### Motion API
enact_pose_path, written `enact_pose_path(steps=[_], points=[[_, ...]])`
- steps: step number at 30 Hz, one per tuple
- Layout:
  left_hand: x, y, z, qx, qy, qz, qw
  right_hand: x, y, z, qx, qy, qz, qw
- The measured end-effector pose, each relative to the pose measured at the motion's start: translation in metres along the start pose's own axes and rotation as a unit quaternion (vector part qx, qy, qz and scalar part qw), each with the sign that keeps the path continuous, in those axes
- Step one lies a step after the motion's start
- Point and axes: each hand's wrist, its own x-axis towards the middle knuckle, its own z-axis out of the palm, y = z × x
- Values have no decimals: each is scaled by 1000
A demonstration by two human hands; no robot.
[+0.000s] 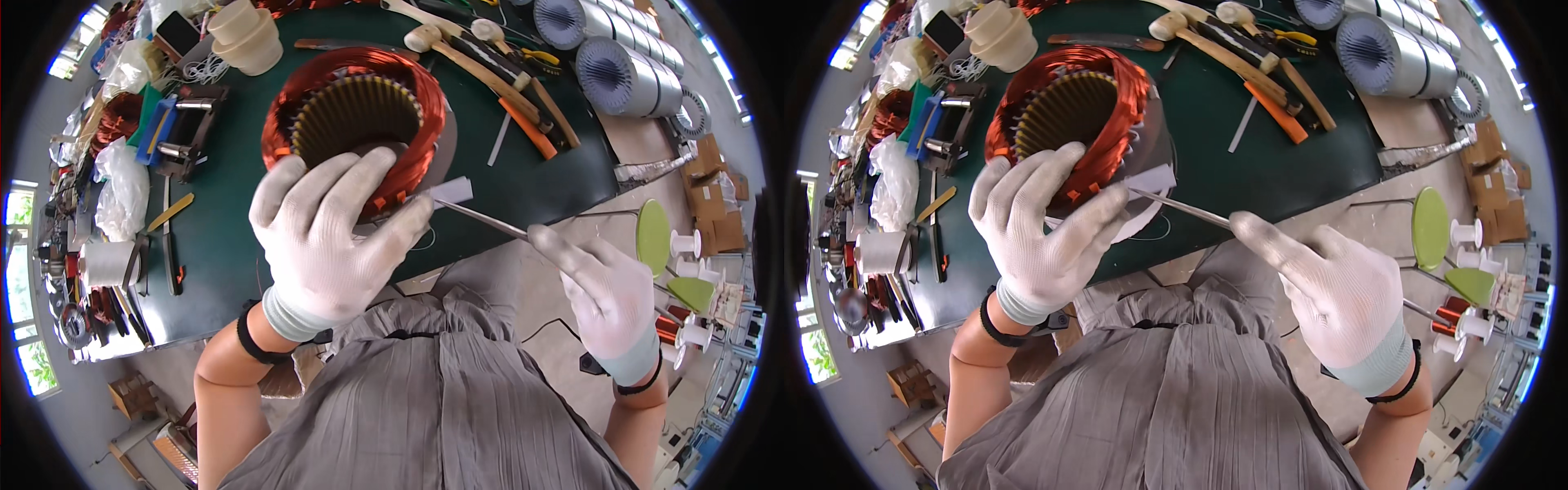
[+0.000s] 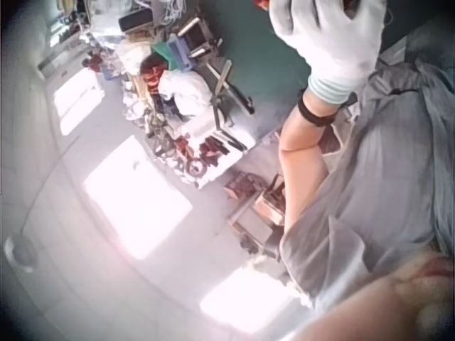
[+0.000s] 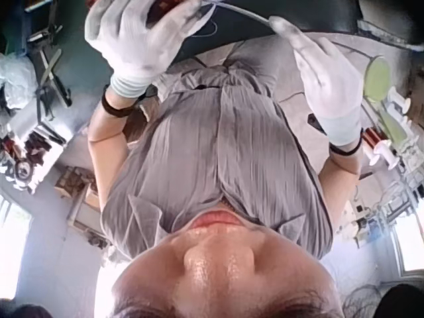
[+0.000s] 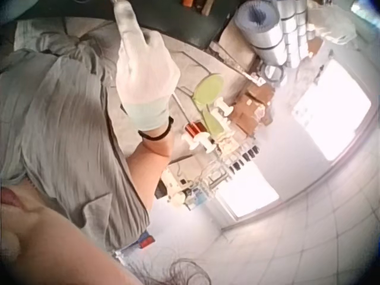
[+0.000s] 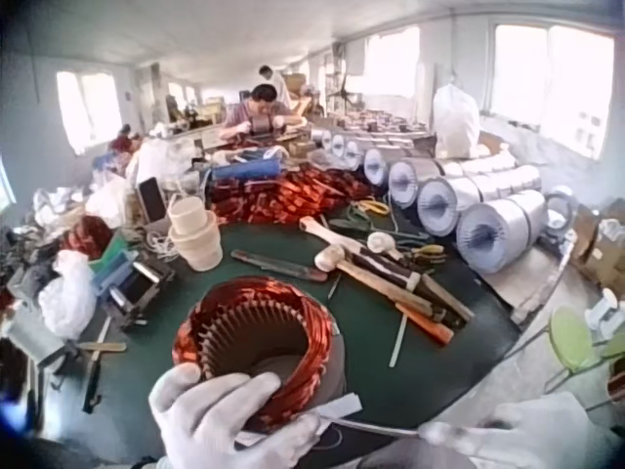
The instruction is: Assembling and shaping the copper wire windings of a motor stator using a mold and mallets.
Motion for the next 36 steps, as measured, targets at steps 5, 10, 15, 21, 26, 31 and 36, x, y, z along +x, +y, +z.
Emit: enact_pose_path(steps=[5,10,15,21,26,31,36], points=[[15,14,18,-1,10,-66,998,16,-11,-17,-37,-24,19,999],[18,14,31,0,49,-67,997,34,-16,-13,-87,-48,14,995],[22,17,35,16,28,-91,995,49,-16,9,-54,-51,7,997],[22,18,39,35,41,-89,995,39,4,-11,3,-58,48,997],[22,20,35,29,9,-119,992,51,1,-4,-39,-60,22,997],[31,22,22,37,-16,-74,996,68,9,23,20,48,-53,997],[85,-32,-12,-225,-211,-238,921,75,27,21,84,-28,-37,995]])
